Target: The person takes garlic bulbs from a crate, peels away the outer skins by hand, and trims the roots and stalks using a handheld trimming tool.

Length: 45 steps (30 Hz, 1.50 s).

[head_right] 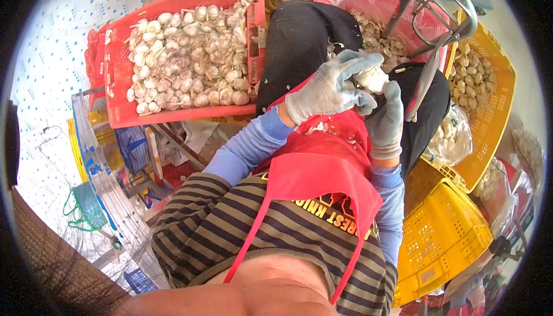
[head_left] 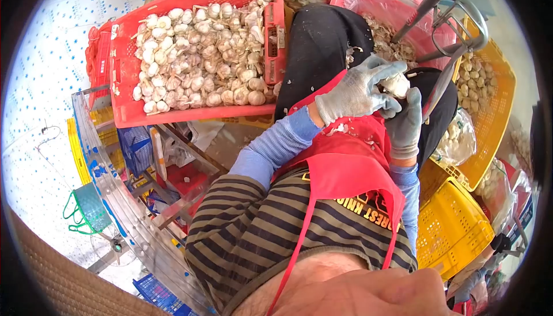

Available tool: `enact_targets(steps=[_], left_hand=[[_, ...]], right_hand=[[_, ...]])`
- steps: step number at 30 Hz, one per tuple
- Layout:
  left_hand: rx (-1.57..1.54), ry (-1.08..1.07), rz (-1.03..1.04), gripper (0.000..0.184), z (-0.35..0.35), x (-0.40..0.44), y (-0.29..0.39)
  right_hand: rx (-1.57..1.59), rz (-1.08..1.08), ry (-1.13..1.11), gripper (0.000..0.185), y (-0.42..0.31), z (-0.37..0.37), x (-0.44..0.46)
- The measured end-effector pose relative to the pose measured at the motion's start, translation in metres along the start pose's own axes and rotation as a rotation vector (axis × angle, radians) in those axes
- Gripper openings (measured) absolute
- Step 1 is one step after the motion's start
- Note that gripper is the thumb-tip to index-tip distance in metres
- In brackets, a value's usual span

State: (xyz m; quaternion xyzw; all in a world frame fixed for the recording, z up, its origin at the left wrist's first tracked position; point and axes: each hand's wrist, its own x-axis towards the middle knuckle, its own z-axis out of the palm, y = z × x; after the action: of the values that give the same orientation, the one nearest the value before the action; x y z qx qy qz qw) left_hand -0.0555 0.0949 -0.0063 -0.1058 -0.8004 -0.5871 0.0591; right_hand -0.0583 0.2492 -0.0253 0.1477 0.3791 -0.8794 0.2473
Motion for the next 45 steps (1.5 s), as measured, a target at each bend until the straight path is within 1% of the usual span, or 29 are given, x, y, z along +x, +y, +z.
enact_targets(steps=[3,6,9,12,15,18,19,21,22,23,26,27,29,30,31,32,33,34,36,37,38,40,41,44,45], left_hand=[[0.007,0.034,-0.003,0.058,0.005,0.004,-0.002],[0.096,-0.023,0.100,0.053,0.000,0.008,-0.005],[0.331,-0.067,0.459,0.044,-0.004,0.016,-0.013],[0.214,-0.100,0.376,0.035,0.000,0.017,-0.017],[-0.391,-0.089,-0.097,0.036,0.017,0.011,-0.013],[-0.903,-0.044,-0.504,0.052,0.011,0.011,0.001],[-0.952,-0.022,-0.538,0.066,0.017,0.010,-0.011],[-1.096,0.053,-0.696,0.065,0.013,0.009,-0.009],[-1.167,0.090,-0.774,0.064,0.012,0.010,-0.009],[-1.268,0.080,-0.777,0.059,0.012,0.008,-0.016],[-1.451,0.087,-0.719,0.057,0.015,0.007,-0.025],[-1.577,0.092,-0.637,0.044,0.017,0.004,-0.032],[-1.531,0.114,-0.507,0.037,0.020,0.004,-0.029],[-1.357,0.089,-0.417,0.035,0.019,0.003,-0.026],[-1.182,0.081,-0.331,0.033,0.019,0.003,-0.021],[-0.856,0.035,-0.222,0.032,0.016,0.003,-0.017],[-0.531,-0.014,-0.112,0.032,0.013,0.005,-0.011],[-0.780,-0.021,-0.285,0.032,0.011,0.007,-0.002],[-1.274,-0.029,-0.643,0.032,0.007,0.012,0.013],[-1.106,-0.124,-0.646,0.039,0.004,0.007,-0.002],[-0.955,-0.191,-0.712,0.041,0.000,0.007,-0.007],[-0.639,-0.316,-0.834,0.044,-0.013,0.005,-0.011],[-0.619,-0.317,-0.815,0.048,-0.013,0.000,-0.019],[-0.583,-0.066,-0.463,0.052,-0.007,-0.006,-0.016],[-0.463,-0.041,-0.311,0.063,-0.010,-0.001,0.002]], right_hand=[[0.141,0.019,-0.231,0.053,0.004,-0.022,0.008],[0.198,0.066,-0.221,0.055,0.002,-0.026,0.006],[0.235,0.087,-0.185,0.054,0.001,-0.025,-0.001],[0.174,0.047,-0.244,0.054,0.004,-0.040,-0.004],[0.191,-0.039,-0.316,0.055,-0.005,-0.048,-0.011],[0.086,-0.167,-0.258,0.063,-0.046,-0.024,-0.031],[0.141,-0.307,0.061,0.067,-0.068,-0.003,-0.032],[0.551,-0.344,-0.074,0.077,-0.091,-0.018,-0.025],[0.687,-0.316,-0.286,0.079,-0.103,-0.043,-0.019],[0.804,-0.256,-0.493,0.081,-0.115,-0.067,-0.014],[0.214,-0.504,0.068,0.071,-0.100,-0.052,-0.019],[0.067,-0.500,0.088,0.057,-0.091,-0.048,-0.026],[-0.257,-0.572,0.222,0.047,-0.072,-0.041,-0.030],[-0.421,-0.604,0.287,0.043,-0.063,-0.039,-0.031],[-0.619,-0.669,0.250,0.037,-0.054,-0.035,-0.032],[-0.784,-0.703,0.125,0.039,-0.050,-0.031,-0.032],[-0.842,-0.623,0.066,0.042,-0.046,-0.020,-0.032],[-0.901,-0.543,0.010,0.047,-0.044,-0.014,-0.031],[-1.201,-0.708,-0.084,0.053,-0.037,-0.016,-0.013],[-1.102,-0.602,-0.075,0.049,-0.036,-0.016,-0.009],[-0.999,-0.502,-0.057,0.045,-0.035,-0.016,-0.006],[-0.624,-0.229,-0.033,0.042,-0.036,-0.015,-0.001],[-0.582,-0.216,-0.040,0.040,-0.030,-0.031,0.004],[-0.403,-0.167,-0.071,0.042,-0.033,-0.024,0.000],[-0.384,-0.176,-0.047,0.039,-0.032,-0.023,-0.001]])
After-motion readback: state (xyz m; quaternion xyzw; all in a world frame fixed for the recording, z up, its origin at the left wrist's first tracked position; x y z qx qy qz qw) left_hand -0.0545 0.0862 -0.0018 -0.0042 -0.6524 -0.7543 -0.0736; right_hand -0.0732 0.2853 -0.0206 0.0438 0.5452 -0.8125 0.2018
